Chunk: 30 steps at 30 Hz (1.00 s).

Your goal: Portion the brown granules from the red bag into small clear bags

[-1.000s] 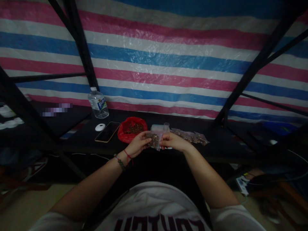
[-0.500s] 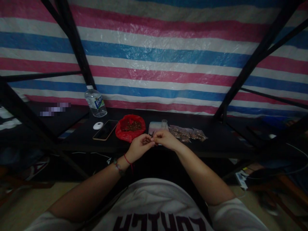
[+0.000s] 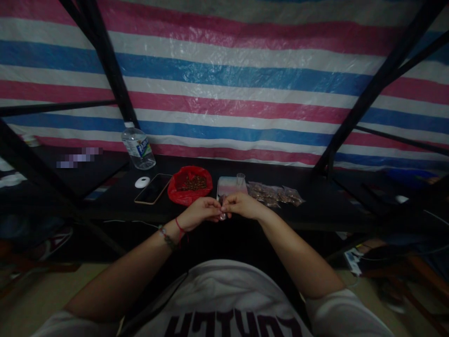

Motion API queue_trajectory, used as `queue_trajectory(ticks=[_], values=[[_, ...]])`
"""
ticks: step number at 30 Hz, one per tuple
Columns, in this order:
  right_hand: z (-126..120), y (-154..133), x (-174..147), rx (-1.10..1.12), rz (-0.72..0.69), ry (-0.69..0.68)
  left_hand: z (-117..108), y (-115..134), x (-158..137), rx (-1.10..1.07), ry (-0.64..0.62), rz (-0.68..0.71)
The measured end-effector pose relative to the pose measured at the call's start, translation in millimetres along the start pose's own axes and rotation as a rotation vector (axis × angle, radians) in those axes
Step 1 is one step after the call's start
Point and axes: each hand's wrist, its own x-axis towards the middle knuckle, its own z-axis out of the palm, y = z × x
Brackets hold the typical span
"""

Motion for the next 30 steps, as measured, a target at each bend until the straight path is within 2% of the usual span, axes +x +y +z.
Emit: queue_trajectory(ticks=[5, 8, 12, 15, 17, 23, 28, 30], values=[[3, -2, 0, 0.029, 0.003, -0.012, 1, 3, -2, -0.023, -0.022, 0.010], [5, 2, 2, 0.062, 0.002, 0.039, 2, 2, -2, 0.000, 0.046, 0.045], [11, 9, 5, 0.045, 0.026, 0.126, 4, -1, 0, 0.279, 0.144, 0.179], [15, 10, 7, -0.087, 0.060, 0.167, 5, -1, -2, 0.590, 0.169, 0.297], [17, 8, 7, -0.180, 0.072, 0.187, 6, 0, -4, 0.734, 0.166, 0.317], [24, 5, 10, -0.304, 0.064, 0.280, 3, 5, -7, 1.009, 0.285, 0.364], [37, 7, 14, -0.261, 0.146, 0.395, -11, 15, -7, 1.216, 0.471, 0.391], [39, 10, 15, -0.217, 0.149, 0.398, -16, 21, -9, 1.257, 0.498, 0.426]])
